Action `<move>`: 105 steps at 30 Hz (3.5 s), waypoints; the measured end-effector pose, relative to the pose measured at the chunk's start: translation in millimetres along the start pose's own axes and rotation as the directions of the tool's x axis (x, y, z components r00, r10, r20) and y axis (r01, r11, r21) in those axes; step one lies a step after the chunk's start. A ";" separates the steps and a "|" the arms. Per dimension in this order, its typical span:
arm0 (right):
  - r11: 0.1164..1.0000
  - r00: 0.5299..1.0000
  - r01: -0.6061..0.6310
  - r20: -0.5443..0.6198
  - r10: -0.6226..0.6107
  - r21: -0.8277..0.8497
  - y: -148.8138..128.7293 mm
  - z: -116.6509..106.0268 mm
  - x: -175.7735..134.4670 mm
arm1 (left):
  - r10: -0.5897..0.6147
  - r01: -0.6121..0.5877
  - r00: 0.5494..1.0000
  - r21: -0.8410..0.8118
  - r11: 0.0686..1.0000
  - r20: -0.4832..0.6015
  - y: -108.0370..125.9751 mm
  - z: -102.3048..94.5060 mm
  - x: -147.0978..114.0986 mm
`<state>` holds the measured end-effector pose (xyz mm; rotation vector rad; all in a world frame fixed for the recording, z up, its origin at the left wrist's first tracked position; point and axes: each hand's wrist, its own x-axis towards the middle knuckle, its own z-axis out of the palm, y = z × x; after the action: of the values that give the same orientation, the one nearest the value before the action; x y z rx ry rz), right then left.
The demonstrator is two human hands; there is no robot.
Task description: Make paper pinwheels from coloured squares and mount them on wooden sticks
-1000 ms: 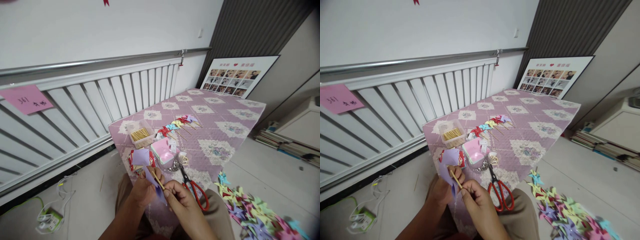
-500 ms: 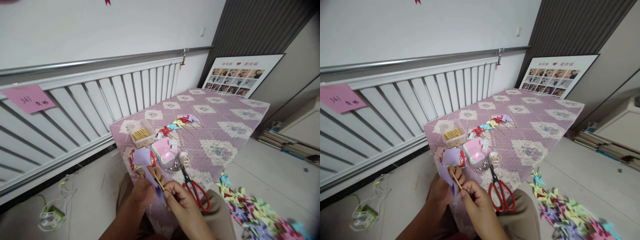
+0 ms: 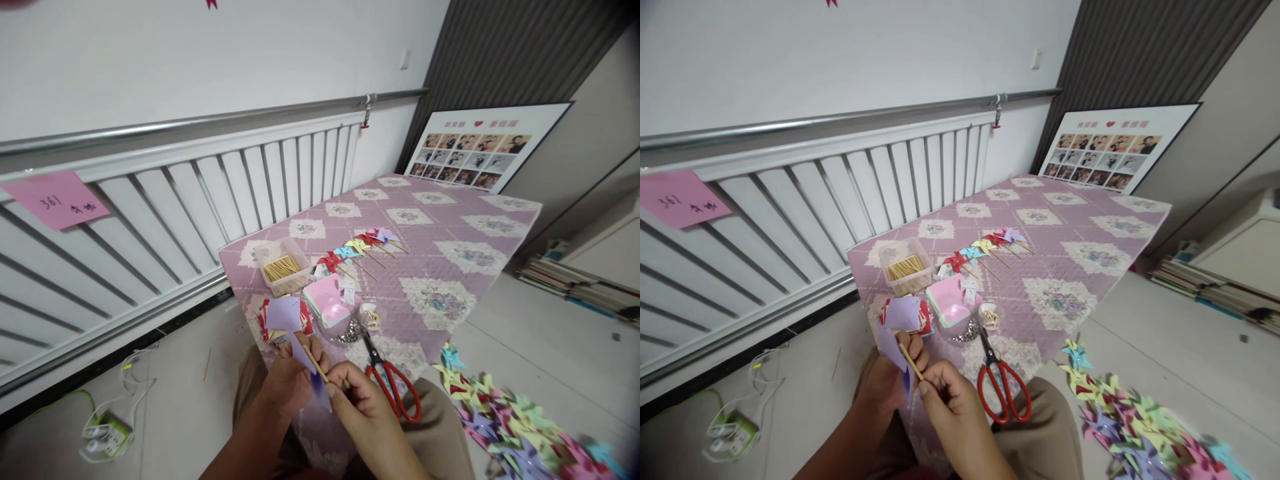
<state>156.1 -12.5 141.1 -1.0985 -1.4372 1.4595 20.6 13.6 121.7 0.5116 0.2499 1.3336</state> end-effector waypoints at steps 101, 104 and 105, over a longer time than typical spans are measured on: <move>0.999 0.997 0.043 -0.070 -0.042 0.021 5.2 12.9 -0.6 | 0.018 -0.017 0.999 0.030 0.999 -0.037 1.6 0.4 -0.8; 0.999 0.997 0.039 -0.072 -0.037 0.034 4.6 13.2 -0.4 | 0.018 -0.017 0.999 0.037 0.999 -0.041 1.9 0.6 -1.0; 0.999 0.997 0.036 -0.071 -0.034 0.037 4.6 13.2 -0.3 | 0.019 -0.017 0.999 0.042 0.999 -0.040 2.0 0.7 -1.1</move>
<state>143.8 -17.1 136.3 -1.0853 -1.3678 1.4047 18.9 12.7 123.2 0.5233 0.3079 1.3593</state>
